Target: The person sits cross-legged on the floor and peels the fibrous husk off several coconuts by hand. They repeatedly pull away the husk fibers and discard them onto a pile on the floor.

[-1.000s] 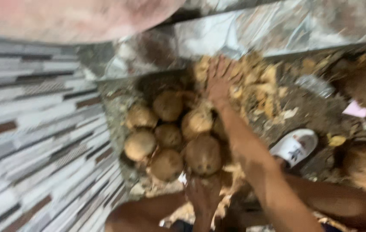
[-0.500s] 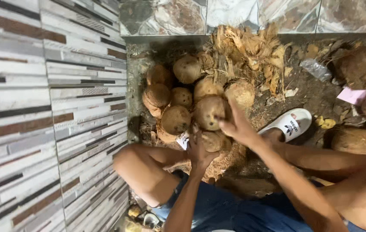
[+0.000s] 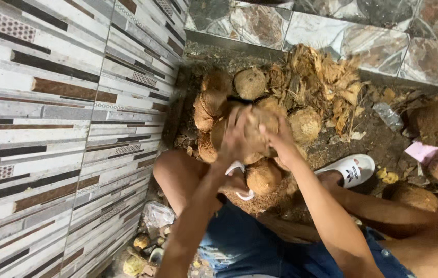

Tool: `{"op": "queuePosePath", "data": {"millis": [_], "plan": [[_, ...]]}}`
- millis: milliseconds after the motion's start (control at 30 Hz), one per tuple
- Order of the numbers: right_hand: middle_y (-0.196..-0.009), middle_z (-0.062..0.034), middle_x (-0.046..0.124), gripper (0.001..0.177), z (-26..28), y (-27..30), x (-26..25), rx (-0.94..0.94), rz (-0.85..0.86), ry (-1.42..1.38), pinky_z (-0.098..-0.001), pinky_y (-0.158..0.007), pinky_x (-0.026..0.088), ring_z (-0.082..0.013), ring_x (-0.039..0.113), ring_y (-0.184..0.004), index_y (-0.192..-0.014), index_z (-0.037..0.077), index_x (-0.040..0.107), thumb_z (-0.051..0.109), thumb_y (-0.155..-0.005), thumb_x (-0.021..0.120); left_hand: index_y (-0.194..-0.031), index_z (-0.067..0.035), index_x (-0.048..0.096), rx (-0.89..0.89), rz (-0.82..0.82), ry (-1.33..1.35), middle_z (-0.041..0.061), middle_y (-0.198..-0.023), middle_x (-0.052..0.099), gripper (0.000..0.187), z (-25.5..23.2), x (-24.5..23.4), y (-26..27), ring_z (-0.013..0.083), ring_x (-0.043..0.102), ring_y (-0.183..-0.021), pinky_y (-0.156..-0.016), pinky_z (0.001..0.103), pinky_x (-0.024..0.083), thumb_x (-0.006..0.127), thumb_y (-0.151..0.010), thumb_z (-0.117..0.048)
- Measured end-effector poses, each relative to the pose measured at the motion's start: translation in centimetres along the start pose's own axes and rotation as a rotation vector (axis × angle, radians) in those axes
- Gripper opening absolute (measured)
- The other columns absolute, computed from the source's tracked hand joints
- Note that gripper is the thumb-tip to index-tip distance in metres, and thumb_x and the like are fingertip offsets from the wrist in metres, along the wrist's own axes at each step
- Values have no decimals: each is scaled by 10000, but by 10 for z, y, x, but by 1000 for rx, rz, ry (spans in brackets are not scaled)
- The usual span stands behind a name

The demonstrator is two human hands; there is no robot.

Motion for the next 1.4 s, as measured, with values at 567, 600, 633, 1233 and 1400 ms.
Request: {"op": "queuePosePath", "data": {"millis": [567,600,633,1233,1400], "plan": [[-1622,-295,118,1003,-34,-143,-1,79,-15,621,-585,-1208,207,-464,137,-1502,-1610,147,120,584,-879,650,-1603,-320,161,98,483,324,294,-1578,141,1069,110,85,-109,483,151,-1480,-1224,552,177,783,-741,-434],[-1622,-295,118,1003,-47,-142,-5,96,-11,624,-585,-1208,207,-464,137,-1502,-1610,147,120,584,-879,650,-1603,-320,161,87,492,333,294,-1578,141,1069,108,88,-99,483,151,-1480,-1224,552,177,783,-741,-434],[-1623,-293,88,995,-52,-145,-9,71,3,678,-652,-1180,102,-481,67,-1502,-1609,135,89,643,-907,578,-1606,-343,162,51,478,394,269,-1612,53,1008,105,88,-97,492,35,-1487,-1198,616,142,760,-795,-353],[-1626,-155,196,735,-42,-70,-13,-62,-58,1178,-654,-1145,227,-443,156,-1491,-1601,184,224,541,-1002,459,-1626,-266,116,-167,530,1,174,-1666,41,872,17,38,-54,460,159,-1501,-1140,648,282,628,-920,-286],[-1615,-181,236,659,-8,-16,-20,-110,-90,1111,-606,-1150,260,-434,183,-1495,-1565,160,326,505,-1018,450,-1629,-264,151,-248,604,-12,112,-1678,35,848,29,68,-44,430,129,-1513,-1143,653,246,590,-941,-496]]}}
Point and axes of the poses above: each hand's wrist, its own y-axis away from the middle knuckle, its own x-axis out of the palm, z = x × y, the point moved 4 cm from there along -y, towards the middle knuckle
